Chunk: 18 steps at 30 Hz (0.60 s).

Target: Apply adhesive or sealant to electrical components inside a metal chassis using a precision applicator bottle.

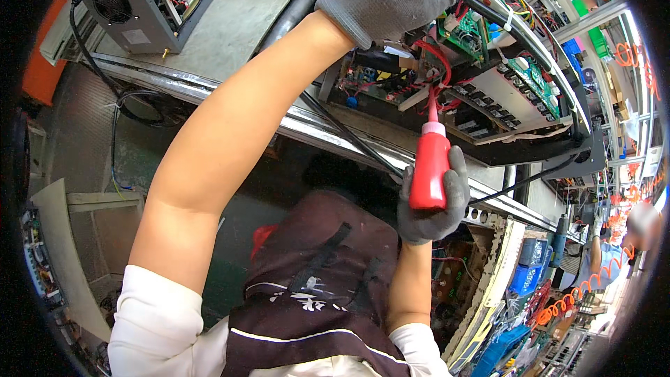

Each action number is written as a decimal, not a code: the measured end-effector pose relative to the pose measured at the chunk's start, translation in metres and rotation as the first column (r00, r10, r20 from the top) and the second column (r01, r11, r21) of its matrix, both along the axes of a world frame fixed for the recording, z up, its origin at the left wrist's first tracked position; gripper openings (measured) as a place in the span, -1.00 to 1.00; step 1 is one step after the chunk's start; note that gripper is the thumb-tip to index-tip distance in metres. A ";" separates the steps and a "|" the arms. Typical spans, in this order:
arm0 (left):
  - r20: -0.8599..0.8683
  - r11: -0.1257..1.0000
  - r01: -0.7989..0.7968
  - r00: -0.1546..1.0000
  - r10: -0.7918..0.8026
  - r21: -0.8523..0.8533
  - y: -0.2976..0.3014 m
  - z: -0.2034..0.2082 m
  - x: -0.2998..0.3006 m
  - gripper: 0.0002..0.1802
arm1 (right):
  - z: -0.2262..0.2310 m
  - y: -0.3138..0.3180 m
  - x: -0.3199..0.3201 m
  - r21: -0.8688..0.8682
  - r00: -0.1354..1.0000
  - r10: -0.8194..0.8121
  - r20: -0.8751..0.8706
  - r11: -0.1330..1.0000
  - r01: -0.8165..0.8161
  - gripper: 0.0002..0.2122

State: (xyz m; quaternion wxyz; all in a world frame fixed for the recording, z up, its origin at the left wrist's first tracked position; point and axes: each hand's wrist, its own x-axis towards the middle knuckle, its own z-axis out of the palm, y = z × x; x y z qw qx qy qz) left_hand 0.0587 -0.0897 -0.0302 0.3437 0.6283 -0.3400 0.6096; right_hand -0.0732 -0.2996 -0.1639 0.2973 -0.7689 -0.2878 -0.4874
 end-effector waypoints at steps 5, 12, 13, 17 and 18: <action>0.011 0.999 -0.045 0.999 0.045 -0.008 0.002 0.001 -0.001 -0.91 | -0.010 -0.002 0.013 -0.038 0.998 -0.016 0.063 0.999 0.018 -0.44; 0.026 0.998 0.047 0.999 -0.046 -0.040 -0.001 0.001 0.001 -0.93 | -0.003 0.000 0.010 -0.179 0.989 -0.100 0.110 0.977 0.119 -0.47; 0.030 0.998 0.053 0.998 -0.052 -0.038 0.000 0.001 0.001 -0.93 | -0.005 0.004 0.011 -0.155 0.979 -0.130 0.155 0.976 0.154 -0.51; 0.014 1.000 0.020 1.000 -0.019 -0.024 -0.002 0.001 0.002 -0.96 | 0.001 0.015 0.004 -0.390 0.972 -0.211 0.102 0.890 0.234 -0.64; 0.016 0.999 0.028 0.999 -0.028 -0.022 -0.002 0.001 0.001 -0.96 | 0.004 0.021 0.000 -0.442 0.965 -0.241 0.104 0.858 0.262 -0.68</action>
